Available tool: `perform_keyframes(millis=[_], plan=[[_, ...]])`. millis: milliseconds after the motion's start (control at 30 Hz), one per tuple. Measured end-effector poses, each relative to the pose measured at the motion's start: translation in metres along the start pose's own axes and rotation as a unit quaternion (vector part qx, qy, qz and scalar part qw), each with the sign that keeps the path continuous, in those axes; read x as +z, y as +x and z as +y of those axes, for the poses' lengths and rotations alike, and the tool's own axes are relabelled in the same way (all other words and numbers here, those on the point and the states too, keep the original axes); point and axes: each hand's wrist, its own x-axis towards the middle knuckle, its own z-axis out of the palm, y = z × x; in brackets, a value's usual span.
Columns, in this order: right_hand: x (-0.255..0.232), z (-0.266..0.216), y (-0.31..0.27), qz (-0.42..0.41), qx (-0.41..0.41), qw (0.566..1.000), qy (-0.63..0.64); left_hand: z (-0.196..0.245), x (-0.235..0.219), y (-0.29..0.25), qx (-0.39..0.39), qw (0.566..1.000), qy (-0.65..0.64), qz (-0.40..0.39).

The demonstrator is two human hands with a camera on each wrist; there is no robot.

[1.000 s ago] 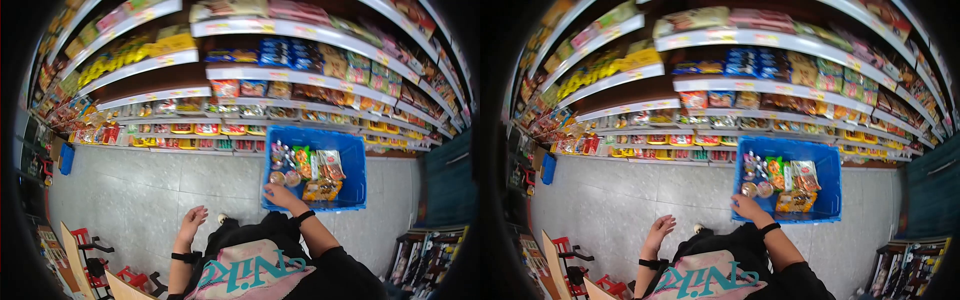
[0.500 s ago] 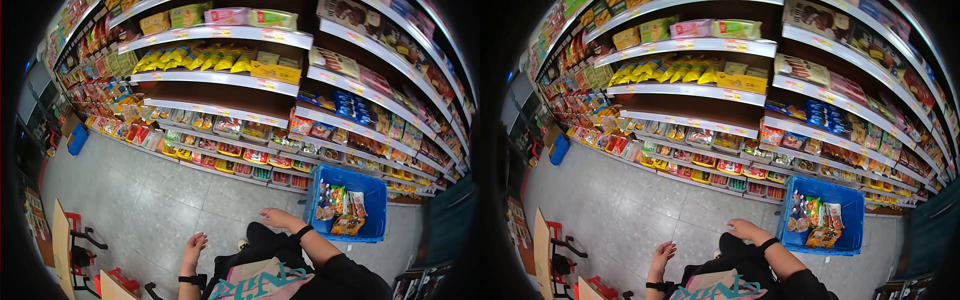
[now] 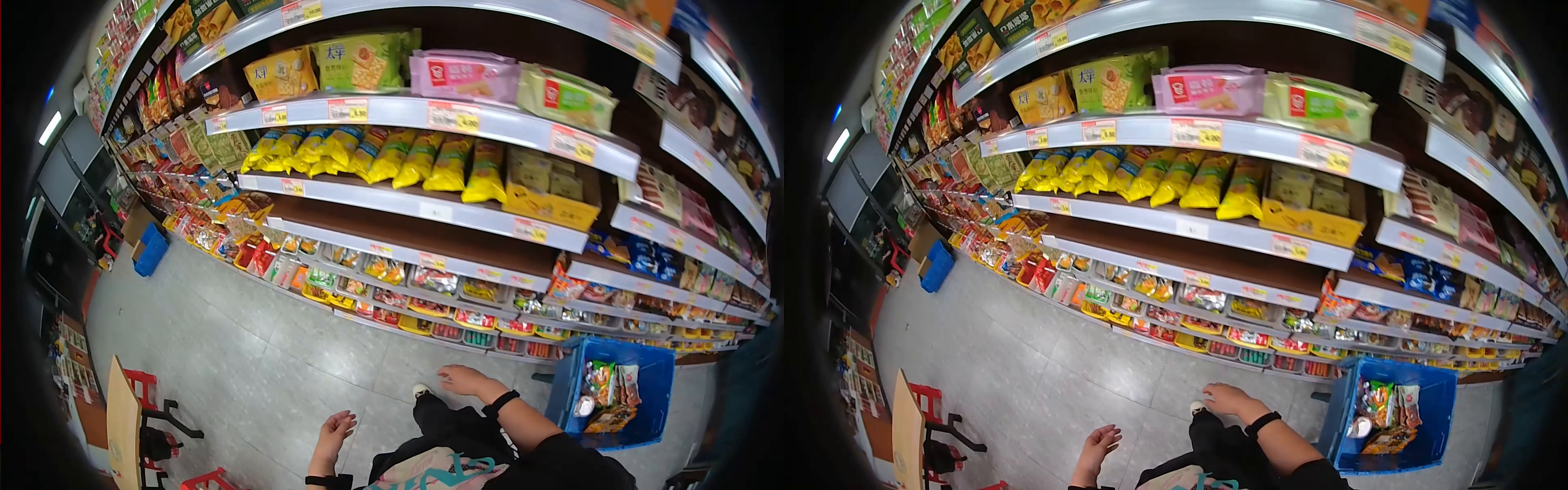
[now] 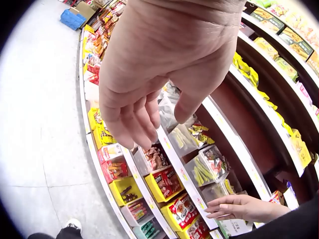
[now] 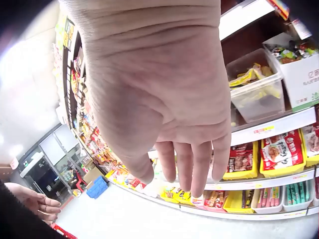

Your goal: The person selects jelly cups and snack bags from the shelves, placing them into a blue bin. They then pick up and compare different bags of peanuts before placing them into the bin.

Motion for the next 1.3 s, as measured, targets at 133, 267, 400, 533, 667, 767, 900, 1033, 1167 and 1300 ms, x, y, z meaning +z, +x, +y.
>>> perform_keyframes(millis=[133, 267, 400, 533, 667, 767, 900, 1033, 1167, 1300], plan=[[-0.016, -0.020, 0.064, -0.025, -0.022, 0.999, 0.005, 0.042, -0.013, 0.034, 0.039, 0.999, 0.001, 0.015], [-0.026, -0.052, 0.113, -0.045, -0.056, 0.997, 0.016, 0.066, -0.024, 0.058, 0.049, 0.998, -0.025, 0.025], [-0.029, -0.075, 0.150, -0.069, -0.060, 0.995, 0.046, 0.086, -0.041, 0.087, 0.037, 0.998, -0.037, 0.024], [-0.033, -0.087, 0.185, -0.061, -0.077, 0.995, 0.020, 0.113, -0.074, 0.132, 0.070, 0.996, -0.052, 0.014], [-0.044, -0.113, 0.231, -0.046, -0.045, 0.998, 0.021, 0.151, -0.119, 0.181, 0.092, 0.993, -0.064, -0.021], [-0.041, -0.147, 0.277, -0.029, -0.010, 0.999, 0.026, 0.181, -0.161, 0.213, 0.106, 0.992, -0.053, -0.052], [-0.017, -0.199, 0.350, -0.028, -0.029, 0.997, 0.058, 0.214, -0.227, 0.247, 0.115, 0.991, -0.058, -0.042], [-0.004, -0.265, 0.422, -0.069, -0.082, 0.994, 0.024, 0.235, -0.299, 0.281, 0.101, 0.994, -0.052, 0.001], [0.005, -0.321, 0.493, -0.078, -0.155, 0.985, 0.026, 0.248, -0.353, 0.291, 0.115, 0.990, -0.067, 0.049], [0.005, -0.373, 0.553, -0.108, -0.146, 0.983, 0.019, 0.251, -0.388, 0.297, 0.111, 0.986, -0.090, 0.087]])
